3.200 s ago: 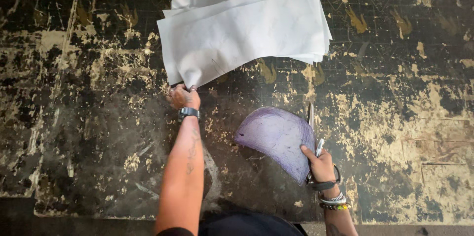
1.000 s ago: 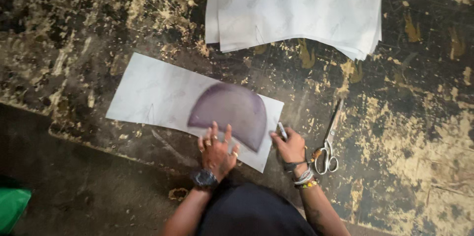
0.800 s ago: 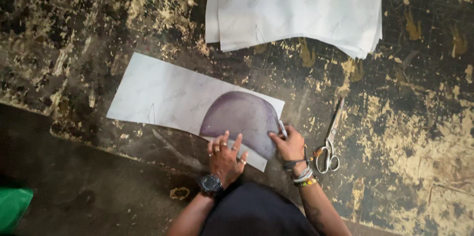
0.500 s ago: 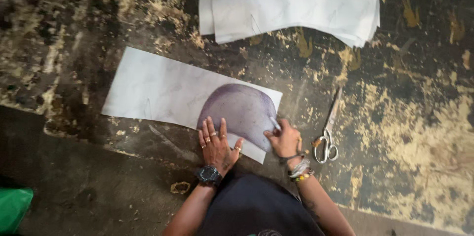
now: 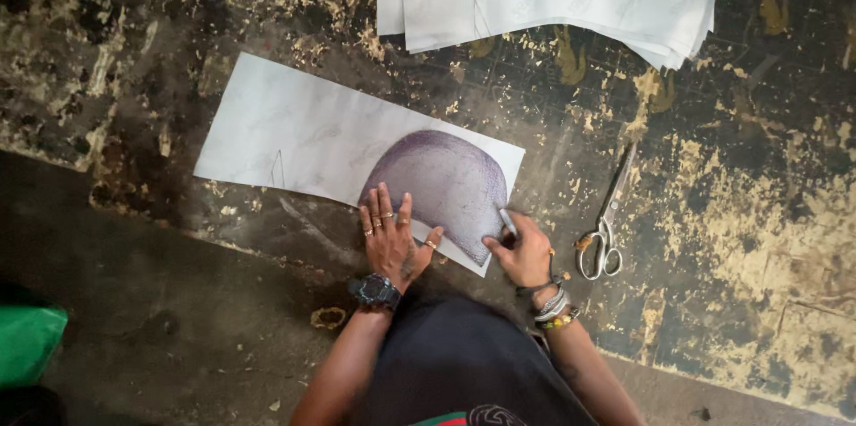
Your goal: The person places a purple curved template on white paper and traces its outline with a pen. They repeat this process on multiple sheets, moving the template and paper as needed.
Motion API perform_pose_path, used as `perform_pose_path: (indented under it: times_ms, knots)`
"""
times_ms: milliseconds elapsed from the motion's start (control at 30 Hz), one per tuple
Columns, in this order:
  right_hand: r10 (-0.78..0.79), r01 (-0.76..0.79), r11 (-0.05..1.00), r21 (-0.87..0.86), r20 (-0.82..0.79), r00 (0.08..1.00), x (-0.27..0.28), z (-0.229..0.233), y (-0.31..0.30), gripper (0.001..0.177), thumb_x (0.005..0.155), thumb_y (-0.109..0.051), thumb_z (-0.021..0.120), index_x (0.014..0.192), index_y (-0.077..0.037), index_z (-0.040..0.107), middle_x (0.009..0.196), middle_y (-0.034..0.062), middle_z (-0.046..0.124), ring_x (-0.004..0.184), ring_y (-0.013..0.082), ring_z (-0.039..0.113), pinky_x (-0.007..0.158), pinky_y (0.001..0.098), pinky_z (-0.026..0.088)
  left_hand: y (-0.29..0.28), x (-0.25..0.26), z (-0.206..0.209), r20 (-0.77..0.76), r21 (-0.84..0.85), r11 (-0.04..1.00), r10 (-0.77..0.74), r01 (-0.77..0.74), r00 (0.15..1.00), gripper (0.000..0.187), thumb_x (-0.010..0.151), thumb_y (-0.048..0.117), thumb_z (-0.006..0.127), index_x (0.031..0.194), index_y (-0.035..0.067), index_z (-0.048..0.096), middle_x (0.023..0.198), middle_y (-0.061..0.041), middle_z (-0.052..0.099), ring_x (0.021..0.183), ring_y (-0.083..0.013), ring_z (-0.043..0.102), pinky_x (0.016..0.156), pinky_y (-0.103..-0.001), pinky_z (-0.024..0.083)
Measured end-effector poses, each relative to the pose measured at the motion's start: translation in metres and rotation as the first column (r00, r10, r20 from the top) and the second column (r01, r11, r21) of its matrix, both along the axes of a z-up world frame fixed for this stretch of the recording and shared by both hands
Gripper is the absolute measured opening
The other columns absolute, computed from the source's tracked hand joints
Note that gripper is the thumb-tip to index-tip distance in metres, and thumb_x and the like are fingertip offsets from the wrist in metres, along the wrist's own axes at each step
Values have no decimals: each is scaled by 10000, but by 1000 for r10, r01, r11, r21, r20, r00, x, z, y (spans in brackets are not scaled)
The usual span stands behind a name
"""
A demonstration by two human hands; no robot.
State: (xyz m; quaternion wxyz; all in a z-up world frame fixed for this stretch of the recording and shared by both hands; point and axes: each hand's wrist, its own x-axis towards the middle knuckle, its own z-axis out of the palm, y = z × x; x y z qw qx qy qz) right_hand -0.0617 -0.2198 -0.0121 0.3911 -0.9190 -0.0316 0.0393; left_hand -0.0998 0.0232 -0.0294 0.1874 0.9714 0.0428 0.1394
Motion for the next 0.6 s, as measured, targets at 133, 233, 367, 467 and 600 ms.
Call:
perform_pose_path:
  times_ms: [133,233,367,467,600]
  knots:
    - [104,-104,995,-2,112,988,-1,5,-3,711,676,-323,908,1285,-50,665,974,129,683,826,273,681,746,392,551,7,4,2,-69,-20,1000,12,-14,998,887,819,601,706,1470,49,466,1626,-322,207,1525,-474,171,1223,-633,162]
    - [95,-95,995,-8,82,992,2,5,-1,740,646,-339,920,1287,-68,671,951,121,680,803,268,682,743,389,552,9,7,5,-8,38,999,12,-12,1000,872,834,593,701,1463,37,466,1619,-325,211,1520,-478,178,1220,-638,156]
    - [45,-45,999,1,-53,998,0,1,0,757,613,-371,925,1282,-114,681,944,100,685,739,251,695,725,374,563,3,3,9,-39,22,999,33,-32,999,877,828,551,702,1490,39,442,1619,-335,224,1529,-482,189,1233,-616,169]
    - [96,-93,995,-34,80,992,2,-1,-1,746,614,-362,932,1269,-100,691,960,110,693,778,262,685,730,382,556,-6,-2,15,2,36,998,-61,61,998,869,850,518,700,1517,34,425,1611,-355,239,1519,-504,198,1220,-614,185]
    - [104,-100,994,-39,136,985,-1,-1,-2,749,606,-348,937,1267,-91,694,951,116,696,803,270,682,736,387,552,-16,-6,17,-31,45,979,-199,200,980,830,852,514,704,1513,71,463,1580,-343,289,1484,-500,242,1200,-603,210]
